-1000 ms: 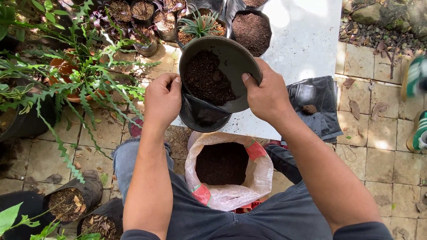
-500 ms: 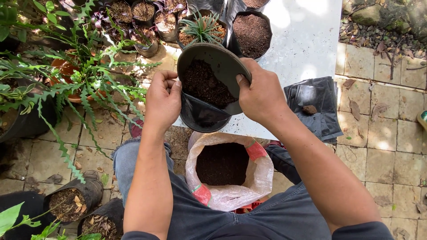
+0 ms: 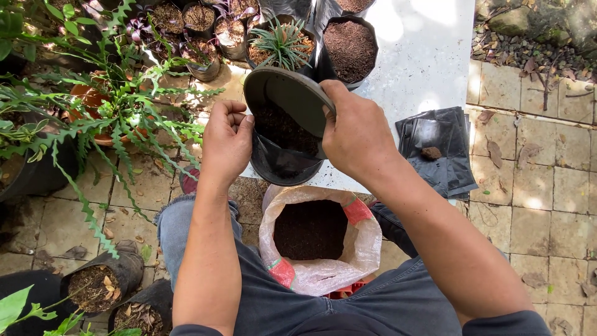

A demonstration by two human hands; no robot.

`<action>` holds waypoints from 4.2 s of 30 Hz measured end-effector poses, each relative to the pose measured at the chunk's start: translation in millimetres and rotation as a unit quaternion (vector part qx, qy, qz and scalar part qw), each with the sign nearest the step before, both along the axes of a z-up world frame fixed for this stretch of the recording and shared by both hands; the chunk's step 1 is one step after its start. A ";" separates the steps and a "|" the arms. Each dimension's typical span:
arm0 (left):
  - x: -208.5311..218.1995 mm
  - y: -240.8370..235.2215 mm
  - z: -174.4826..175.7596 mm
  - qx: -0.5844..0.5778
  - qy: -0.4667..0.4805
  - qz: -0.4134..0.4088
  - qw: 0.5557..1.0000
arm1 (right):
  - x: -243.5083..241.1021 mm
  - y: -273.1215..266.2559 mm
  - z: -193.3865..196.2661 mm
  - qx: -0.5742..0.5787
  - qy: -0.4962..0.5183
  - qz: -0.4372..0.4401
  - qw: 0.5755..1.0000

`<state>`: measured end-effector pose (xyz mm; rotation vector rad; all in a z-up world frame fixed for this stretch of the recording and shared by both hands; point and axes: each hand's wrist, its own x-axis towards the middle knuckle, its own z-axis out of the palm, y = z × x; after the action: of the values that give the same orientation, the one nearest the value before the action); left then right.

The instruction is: The person scoops soil from a large bag using a small plate and pours it into black plastic plant pouches. They repeat this process multiple times, filling several pouches with soil.

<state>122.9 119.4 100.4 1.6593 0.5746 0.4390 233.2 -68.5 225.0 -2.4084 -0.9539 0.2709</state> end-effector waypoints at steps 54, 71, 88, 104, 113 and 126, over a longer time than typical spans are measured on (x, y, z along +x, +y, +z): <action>-14.1 -35.3 -36.2 0.038 0.033 -0.036 0.998 | -67.4 -191.9 -102.1 0.130 0.181 -0.396 0.891; -15.0 -47.5 -3.0 0.137 0.122 0.011 0.983 | -63.7 -189.4 -132.4 0.305 0.266 -0.415 0.815; -45.9 -111.1 -12.7 0.527 0.041 -0.186 0.828 | -88.0 -200.5 -131.7 0.096 0.243 -0.365 0.894; 17.0 -51.2 44.8 0.495 0.194 -0.091 0.842 | -116.1 -171.7 -128.4 -0.128 0.262 -0.099 0.952; 23.5 -37.6 25.9 0.531 0.086 -0.013 0.843 | -131.7 -171.0 -172.5 -0.185 0.199 0.004 0.962; 8.7 -48.9 50.0 0.519 -0.035 0.028 0.854 | -132.3 -160.3 -187.5 -0.242 0.190 0.038 0.951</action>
<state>131.6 70.5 150.4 2.6401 0.3224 0.9581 101.0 -228.8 37.4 -2.6003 -0.8736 1.0653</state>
